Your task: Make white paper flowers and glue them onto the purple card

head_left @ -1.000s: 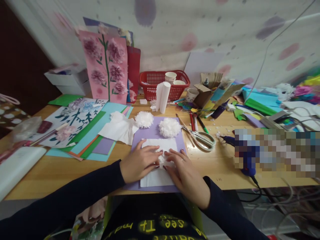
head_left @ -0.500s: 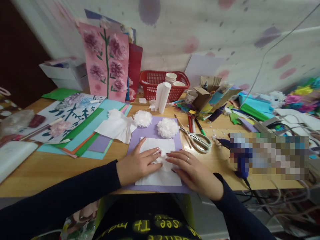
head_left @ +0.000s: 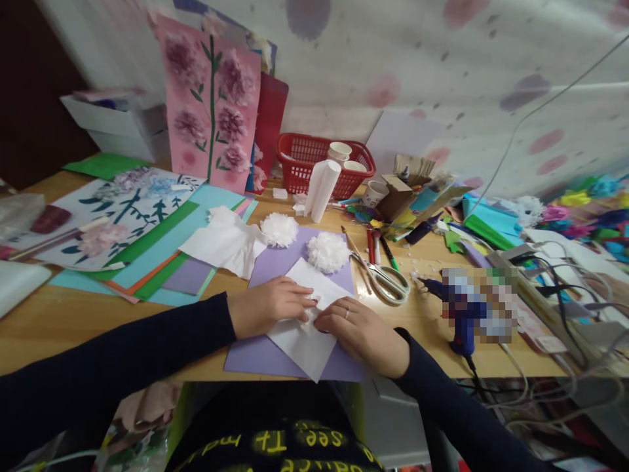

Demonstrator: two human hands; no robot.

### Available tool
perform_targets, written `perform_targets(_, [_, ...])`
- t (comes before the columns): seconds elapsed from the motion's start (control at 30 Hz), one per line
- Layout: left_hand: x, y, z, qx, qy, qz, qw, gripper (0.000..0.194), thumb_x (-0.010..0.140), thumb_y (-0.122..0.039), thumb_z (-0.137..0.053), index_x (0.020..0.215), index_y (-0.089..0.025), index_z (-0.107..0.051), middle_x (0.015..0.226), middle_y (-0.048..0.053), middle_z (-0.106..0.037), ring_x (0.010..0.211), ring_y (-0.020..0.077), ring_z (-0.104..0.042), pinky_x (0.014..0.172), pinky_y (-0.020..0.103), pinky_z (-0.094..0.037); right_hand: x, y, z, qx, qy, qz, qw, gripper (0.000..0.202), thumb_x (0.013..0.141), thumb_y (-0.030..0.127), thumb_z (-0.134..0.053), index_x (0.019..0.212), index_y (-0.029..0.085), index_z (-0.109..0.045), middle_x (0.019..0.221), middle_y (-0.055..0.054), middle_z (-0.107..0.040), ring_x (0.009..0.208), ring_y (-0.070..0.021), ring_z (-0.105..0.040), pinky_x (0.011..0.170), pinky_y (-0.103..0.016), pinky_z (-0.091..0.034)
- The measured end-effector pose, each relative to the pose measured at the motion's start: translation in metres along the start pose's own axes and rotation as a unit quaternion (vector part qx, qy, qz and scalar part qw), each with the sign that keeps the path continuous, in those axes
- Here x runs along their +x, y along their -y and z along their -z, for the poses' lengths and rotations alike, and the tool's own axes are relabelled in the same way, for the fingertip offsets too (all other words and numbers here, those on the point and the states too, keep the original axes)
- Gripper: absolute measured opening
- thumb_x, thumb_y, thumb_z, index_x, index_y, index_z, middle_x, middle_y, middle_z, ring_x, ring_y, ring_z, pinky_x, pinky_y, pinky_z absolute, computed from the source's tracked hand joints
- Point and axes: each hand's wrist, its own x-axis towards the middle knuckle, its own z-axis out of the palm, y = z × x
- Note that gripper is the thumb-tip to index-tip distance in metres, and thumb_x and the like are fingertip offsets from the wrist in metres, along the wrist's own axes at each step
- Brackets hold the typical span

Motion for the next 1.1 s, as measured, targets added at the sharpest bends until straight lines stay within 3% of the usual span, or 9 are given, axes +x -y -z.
perform_targets(0.1, [0.001, -0.006, 0.0, -0.047, 0.003, 0.029, 0.998, 0.029, 0.08, -0.005, -0.048, 0.102, -0.017, -0.062, 0.122, 0.009, -0.064, 0.125, 0.0228, -0.051, 0.103, 0.041, -0.038, 0.011, 0.0, 0.002, 0.039, 0.015, -0.036, 0.998, 0.021, 0.092, 0.007, -0.038, 0.098, 0.016, -0.056, 0.089, -0.008, -0.066, 0.084, -0.0176, -0.059, 0.077, -0.031, -0.048])
perform_targets(0.27, [0.008, -0.023, -0.003, -0.105, -0.025, 0.168, 0.98, 0.014, 0.079, -0.028, -0.065, 0.087, -0.016, -0.063, 0.108, 0.011, -0.07, 0.123, 0.0266, -0.053, 0.109, 0.051, -0.03, 0.023, 0.001, 0.001, 0.101, 0.003, -0.124, 0.987, 0.011, 0.092, 0.014, -0.046, 0.092, 0.017, -0.057, 0.088, -0.006, -0.062, 0.077, -0.0133, -0.059, 0.071, -0.025, -0.049])
perform_targets(0.4, [0.012, -0.029, -0.007, -0.12, -0.051, 0.213, 0.968, 0.009, 0.079, -0.022, -0.067, 0.075, -0.017, -0.061, 0.102, 0.009, -0.072, 0.121, 0.025, -0.055, 0.108, 0.05, -0.033, 0.022, 0.001, 0.0, 0.097, -0.037, -0.167, 0.981, 0.005, 0.088, 0.015, -0.054, 0.089, 0.017, -0.058, 0.08, -0.003, -0.059, 0.07, -0.0127, -0.056, 0.064, -0.024, -0.048])
perform_targets(0.57, [0.01, -0.029, -0.008, -0.129, -0.05, 0.214, 0.967, 0.009, 0.079, -0.014, -0.063, 0.086, -0.017, -0.06, 0.112, 0.008, -0.069, 0.122, 0.0242, -0.054, 0.109, 0.052, -0.031, 0.003, 0.006, 0.007, 0.068, -0.104, -0.157, 0.98, 0.013, 0.092, 0.014, -0.049, 0.095, 0.018, -0.061, 0.09, -0.007, -0.064, 0.084, -0.0151, -0.061, 0.076, -0.028, -0.051])
perform_targets(0.73, [0.009, -0.031, -0.007, -0.116, -0.056, 0.207, 0.97, 0.024, 0.081, -0.015, -0.061, 0.104, -0.016, -0.057, 0.11, 0.008, -0.068, 0.123, 0.0231, -0.052, 0.109, 0.05, -0.031, -0.008, 0.008, 0.0, 0.009, -0.077, -0.081, 0.994, 0.02, 0.092, 0.016, -0.05, 0.109, 0.017, -0.061, 0.106, -0.009, -0.067, 0.1, -0.0192, -0.06, 0.087, -0.035, -0.052])
perform_targets(0.87, [0.01, -0.033, -0.005, -0.057, -0.067, 0.185, 0.979, 0.016, 0.082, -0.017, -0.059, 0.098, -0.017, -0.06, 0.105, 0.008, -0.069, 0.115, 0.025, -0.055, 0.101, 0.048, -0.038, -0.005, 0.006, -0.006, -0.028, -0.062, -0.06, 0.996, 0.023, 0.094, 0.013, -0.044, 0.106, 0.017, -0.063, 0.105, -0.008, -0.069, 0.099, -0.0201, -0.062, 0.087, -0.037, -0.052])
perform_targets(0.97, [0.01, -0.033, -0.003, -0.03, -0.059, 0.171, 0.983, 0.018, 0.084, -0.02, -0.058, 0.101, -0.016, -0.062, 0.106, 0.009, -0.069, 0.109, 0.0249, -0.056, 0.093, 0.045, -0.044, -0.002, 0.006, -0.004, 0.002, -0.066, -0.043, 0.997, 0.025, 0.094, 0.012, -0.041, 0.105, 0.017, -0.063, 0.103, -0.008, -0.07, 0.097, -0.0196, -0.063, 0.085, -0.035, -0.052])
perform_targets(1.03, [0.01, -0.032, -0.002, -0.026, -0.051, 0.146, 0.988, 0.019, 0.087, -0.021, -0.055, 0.103, -0.015, -0.063, 0.109, 0.01, -0.069, 0.107, 0.0231, -0.057, 0.092, 0.043, -0.046, 0.0, 0.007, -0.002, 0.045, -0.095, -0.096, 0.99, 0.023, 0.093, 0.013, -0.042, 0.102, 0.017, -0.063, 0.096, -0.007, -0.07, 0.091, -0.0173, -0.065, 0.081, -0.031, -0.052])
perform_targets(1.1, [0.01, -0.031, -0.002, -0.014, -0.044, 0.113, 0.993, 0.02, 0.09, -0.02, -0.051, 0.103, -0.014, -0.064, 0.111, 0.01, -0.068, 0.107, 0.0207, -0.057, 0.095, 0.04, -0.047, 0.002, 0.009, -0.002, 0.058, -0.126, -0.204, 0.969, 0.018, 0.091, 0.015, -0.046, 0.098, 0.017, -0.062, 0.088, -0.006, -0.069, 0.079, -0.0154, -0.065, 0.071, -0.028, -0.052])
